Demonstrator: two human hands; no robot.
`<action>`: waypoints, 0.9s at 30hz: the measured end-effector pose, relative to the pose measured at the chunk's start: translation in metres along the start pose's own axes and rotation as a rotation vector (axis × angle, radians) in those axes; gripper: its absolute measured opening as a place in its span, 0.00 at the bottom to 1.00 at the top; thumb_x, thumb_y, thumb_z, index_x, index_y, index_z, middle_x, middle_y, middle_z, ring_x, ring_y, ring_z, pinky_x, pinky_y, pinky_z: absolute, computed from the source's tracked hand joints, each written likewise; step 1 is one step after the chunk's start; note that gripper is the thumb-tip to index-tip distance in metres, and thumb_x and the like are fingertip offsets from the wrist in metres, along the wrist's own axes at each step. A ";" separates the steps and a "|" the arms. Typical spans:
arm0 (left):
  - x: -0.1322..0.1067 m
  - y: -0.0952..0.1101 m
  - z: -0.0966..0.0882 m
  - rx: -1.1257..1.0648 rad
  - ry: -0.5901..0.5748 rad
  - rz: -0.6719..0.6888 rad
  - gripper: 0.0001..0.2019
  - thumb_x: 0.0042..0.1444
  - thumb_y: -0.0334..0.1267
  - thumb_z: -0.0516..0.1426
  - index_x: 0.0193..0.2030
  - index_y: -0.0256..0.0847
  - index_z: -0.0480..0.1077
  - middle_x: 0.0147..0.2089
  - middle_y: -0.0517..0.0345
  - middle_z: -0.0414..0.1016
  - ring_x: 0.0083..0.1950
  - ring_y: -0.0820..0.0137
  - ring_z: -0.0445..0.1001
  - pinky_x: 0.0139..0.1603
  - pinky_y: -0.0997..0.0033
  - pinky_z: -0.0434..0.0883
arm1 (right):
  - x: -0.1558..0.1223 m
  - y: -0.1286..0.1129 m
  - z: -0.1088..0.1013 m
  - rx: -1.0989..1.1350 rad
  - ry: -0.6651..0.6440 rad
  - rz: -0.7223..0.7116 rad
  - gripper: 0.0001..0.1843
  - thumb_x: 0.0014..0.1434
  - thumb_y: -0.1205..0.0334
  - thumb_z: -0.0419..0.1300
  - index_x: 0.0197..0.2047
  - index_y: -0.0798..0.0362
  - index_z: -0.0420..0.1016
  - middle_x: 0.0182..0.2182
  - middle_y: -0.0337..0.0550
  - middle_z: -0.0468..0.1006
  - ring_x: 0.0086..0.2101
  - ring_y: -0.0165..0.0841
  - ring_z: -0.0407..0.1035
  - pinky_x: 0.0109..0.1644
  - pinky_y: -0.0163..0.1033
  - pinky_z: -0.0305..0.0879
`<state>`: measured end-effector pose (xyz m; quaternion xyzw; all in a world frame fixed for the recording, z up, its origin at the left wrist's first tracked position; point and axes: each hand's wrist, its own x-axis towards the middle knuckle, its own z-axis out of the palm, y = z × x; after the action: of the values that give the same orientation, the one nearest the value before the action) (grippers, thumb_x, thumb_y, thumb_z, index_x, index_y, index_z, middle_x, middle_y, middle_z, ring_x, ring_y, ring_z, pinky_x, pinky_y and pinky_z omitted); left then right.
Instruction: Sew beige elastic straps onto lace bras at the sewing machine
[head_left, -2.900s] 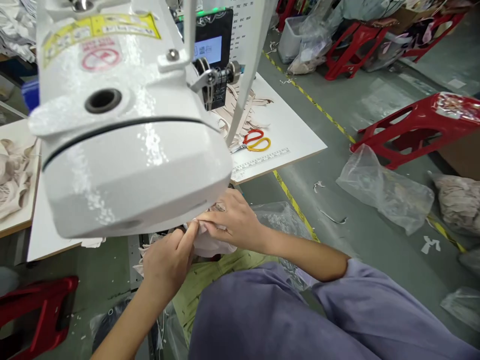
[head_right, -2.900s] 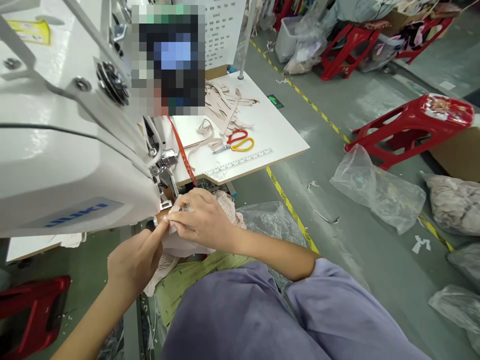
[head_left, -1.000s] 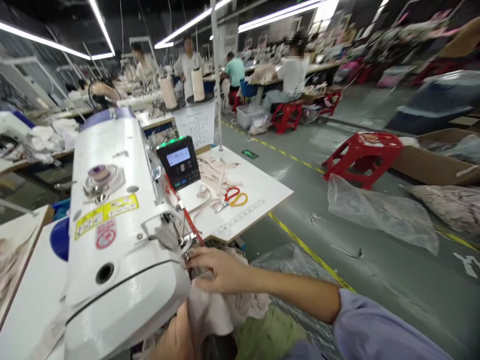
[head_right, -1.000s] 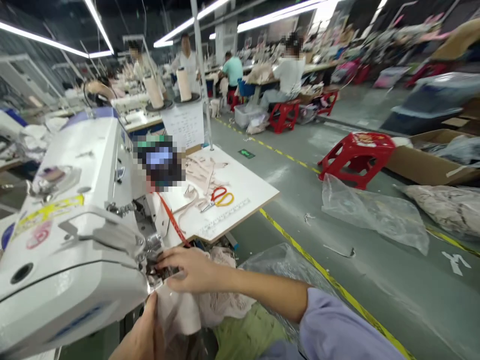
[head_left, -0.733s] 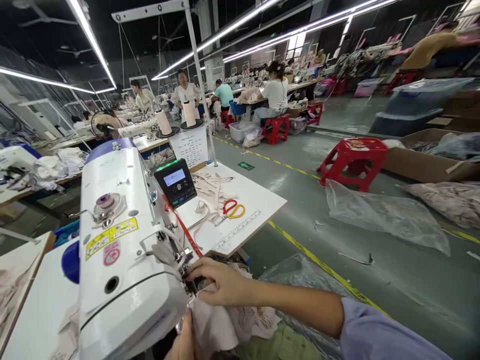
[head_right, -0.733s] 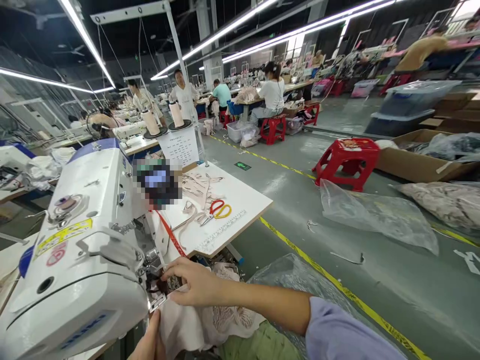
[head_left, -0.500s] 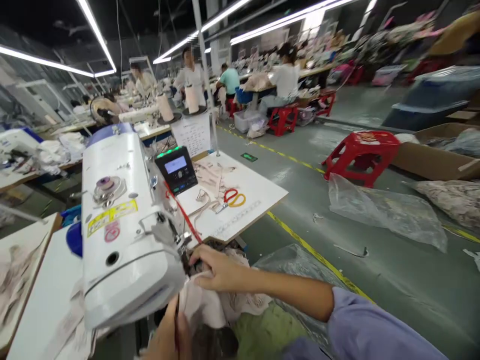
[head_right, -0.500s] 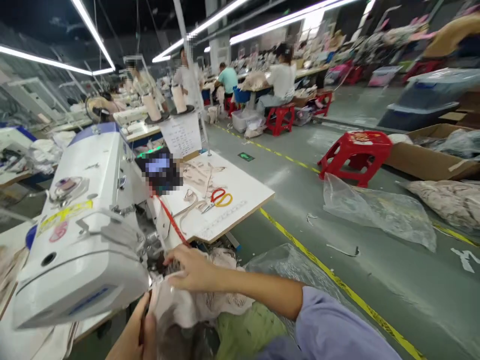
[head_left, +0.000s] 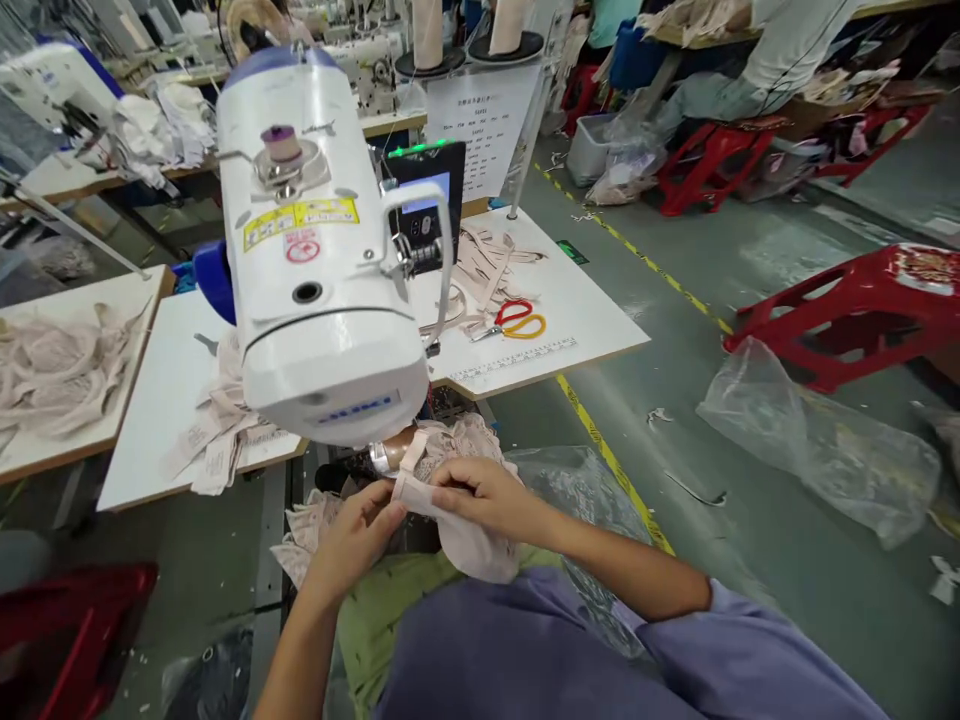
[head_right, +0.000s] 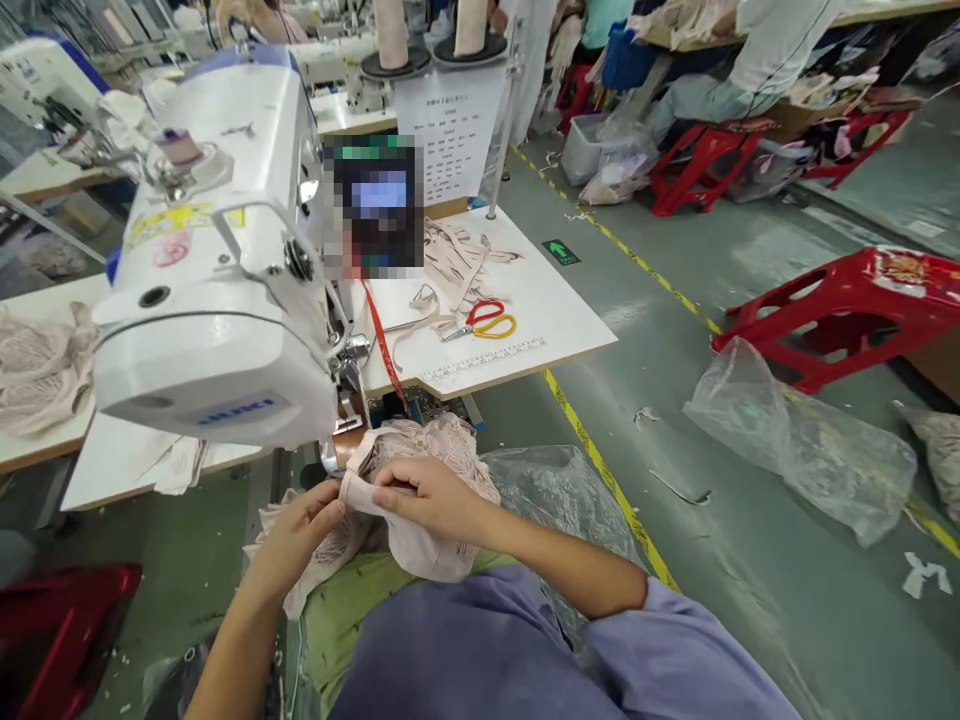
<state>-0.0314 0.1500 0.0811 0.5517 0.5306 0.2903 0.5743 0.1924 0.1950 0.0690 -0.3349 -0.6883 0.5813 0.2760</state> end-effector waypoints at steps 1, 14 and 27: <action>-0.003 -0.003 0.003 -0.072 -0.002 0.005 0.18 0.62 0.50 0.56 0.46 0.40 0.78 0.42 0.53 0.79 0.44 0.63 0.74 0.48 0.68 0.69 | -0.006 0.000 0.007 0.049 -0.008 0.019 0.19 0.65 0.46 0.57 0.36 0.54 0.75 0.27 0.37 0.71 0.28 0.28 0.62 0.32 0.34 0.55; -0.107 -0.014 -0.023 0.037 0.472 -0.215 0.17 0.60 0.50 0.58 0.39 0.37 0.78 0.30 0.58 0.74 0.29 0.72 0.66 0.29 0.75 0.62 | 0.041 0.011 0.125 0.941 -0.156 0.305 0.23 0.55 0.46 0.68 0.48 0.52 0.75 0.32 0.36 0.71 0.31 0.25 0.65 0.38 0.32 0.66; -0.101 -0.123 -0.028 0.234 0.835 -0.311 0.17 0.56 0.51 0.59 0.39 0.38 0.72 0.38 0.52 0.75 0.41 0.63 0.74 0.42 0.66 0.70 | 0.038 0.084 0.186 0.420 0.069 0.159 0.13 0.55 0.57 0.67 0.41 0.54 0.74 0.41 0.42 0.75 0.41 0.32 0.71 0.49 0.39 0.69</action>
<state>-0.1157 0.0391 -0.0006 0.3625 0.8223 0.3363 0.2818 0.0376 0.1185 -0.0458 -0.3428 -0.5138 0.7200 0.3164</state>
